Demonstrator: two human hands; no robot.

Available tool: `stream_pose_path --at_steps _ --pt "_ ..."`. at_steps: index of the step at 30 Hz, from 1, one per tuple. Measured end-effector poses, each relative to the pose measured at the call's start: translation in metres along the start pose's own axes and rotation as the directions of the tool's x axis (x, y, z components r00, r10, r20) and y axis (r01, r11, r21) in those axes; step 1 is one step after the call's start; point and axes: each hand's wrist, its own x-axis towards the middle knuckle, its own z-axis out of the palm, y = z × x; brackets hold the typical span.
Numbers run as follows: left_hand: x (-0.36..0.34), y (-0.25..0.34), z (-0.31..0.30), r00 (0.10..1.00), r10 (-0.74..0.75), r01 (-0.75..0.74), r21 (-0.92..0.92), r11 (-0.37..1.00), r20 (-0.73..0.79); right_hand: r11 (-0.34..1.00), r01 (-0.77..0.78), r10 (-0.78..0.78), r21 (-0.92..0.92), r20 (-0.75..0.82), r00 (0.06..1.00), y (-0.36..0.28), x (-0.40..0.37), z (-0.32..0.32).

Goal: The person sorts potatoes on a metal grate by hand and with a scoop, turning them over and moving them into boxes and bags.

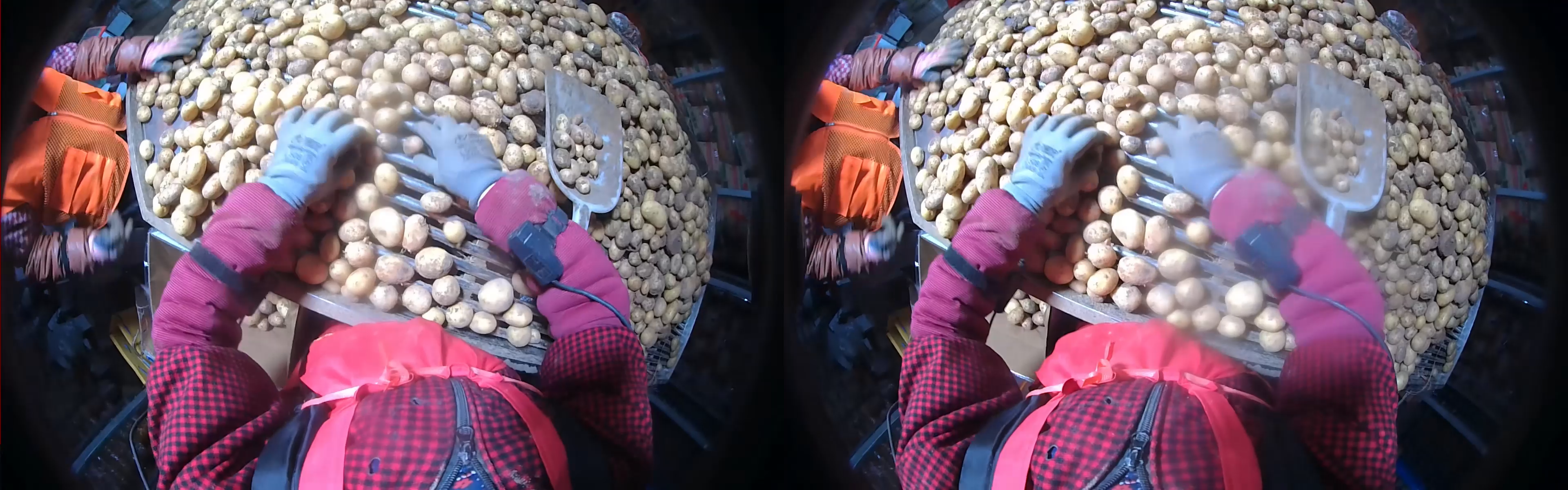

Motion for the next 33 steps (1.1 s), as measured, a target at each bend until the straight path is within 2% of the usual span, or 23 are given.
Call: stream_pose_path --at_steps 2,5,6,8,10,11,14,16,18,20,21,22,23,24,25,26,27,30,31,33 --pt "0.002 -0.006 -0.001 0.998 0.006 -0.005 0.003 1.000 -0.069 1.000 -0.004 0.005 -0.017 0.018 1.000 0.003 0.003 -0.003" --pt "-0.004 -0.025 -0.011 0.990 -0.111 0.120 0.108 0.987 -0.083 0.999 -0.021 0.023 -0.034 0.047 0.999 -0.014 0.009 -0.011" --pt "-0.010 -0.036 -0.007 0.959 -0.145 0.172 0.093 0.981 -0.243 0.999 -0.023 0.025 -0.039 0.059 0.998 -0.019 0.011 -0.010" --pt "-0.023 -0.066 -0.008 0.961 -0.108 0.168 0.226 0.960 -0.256 0.999 -0.018 0.019 -0.032 0.030 0.999 -0.023 0.016 -0.004" --pt "-0.025 -0.082 -0.021 0.946 -0.260 0.303 0.242 0.922 -0.192 0.999 -0.017 0.017 -0.045 0.009 1.000 -0.025 0.025 0.007" --pt "-0.020 -0.075 -0.030 0.931 -0.295 0.351 0.300 0.887 -0.217 0.999 0.005 -0.005 -0.034 -0.011 1.000 -0.024 0.026 0.012" --pt "0.004 -0.041 -0.042 0.973 -0.193 0.215 0.202 0.955 -0.124 0.998 0.041 -0.043 -0.054 -0.031 0.999 -0.014 0.022 0.008" --pt "0.017 -0.021 -0.020 0.994 0.098 -0.098 -0.003 0.995 0.045 0.994 0.032 -0.033 -0.103 -0.003 0.999 -0.023 0.013 -0.002" --pt "0.024 0.007 -0.008 0.977 0.207 -0.208 0.017 0.978 0.045 0.998 0.062 -0.063 -0.013 -0.064 0.996 -0.015 0.005 0.010" --pt "0.031 0.006 0.004 0.990 0.090 -0.090 -0.010 0.996 0.111 0.993 0.120 -0.117 0.014 -0.121 0.986 -0.005 -0.013 0.015" --pt "0.027 -0.008 0.011 0.992 0.104 -0.104 -0.003 0.995 0.065 0.981 0.072 -0.054 0.182 -0.099 0.994 -0.005 -0.019 0.005" --pt "0.020 -0.013 0.018 0.999 0.030 -0.030 0.000 1.000 -0.017 0.936 0.015 0.007 0.352 -0.062 0.998 -0.008 -0.026 -0.003" --pt "0.017 -0.020 0.021 0.999 0.026 -0.024 0.036 0.999 -0.047 0.869 0.029 0.038 0.493 -0.125 0.991 -0.008 -0.032 -0.003" --pt "0.015 -0.028 0.019 0.997 0.024 -0.018 0.076 0.997 -0.076 0.688 -0.052 0.126 0.724 -0.049 0.991 -0.011 -0.036 -0.006" --pt "0.014 -0.034 0.016 0.997 0.009 -0.002 0.091 0.996 -0.083 0.439 -0.132 0.189 0.889 0.052 0.981 -0.016 -0.042 -0.010" --pt "0.011 -0.037 0.014 0.996 -0.008 0.017 0.102 0.995 -0.088 0.149 -0.206 0.216 0.967 0.171 0.961 -0.021 -0.048 -0.010" --pt "0.011 -0.041 0.011 0.995 -0.024 0.035 0.115 0.993 -0.099 0.001 -0.124 0.183 0.992 0.121 0.976 -0.022 -0.052 -0.006" --pt "0.010 -0.068 0.002 0.975 -0.146 0.158 0.061 0.986 -0.166 -0.187 -0.001 0.128 0.982 0.025 0.991 -0.035 -0.061 -0.007" --pt "0.008 -0.084 0.007 0.971 -0.157 0.179 0.115 0.977 -0.180 -0.291 -0.054 0.185 0.955 0.112 0.976 -0.037 -0.066 0.000" --pt "0.012 -0.108 0.016 0.966 -0.205 0.233 0.183 0.955 -0.159 -0.454 -0.102 0.165 0.885 0.197 0.966 -0.036 -0.065 0.000"
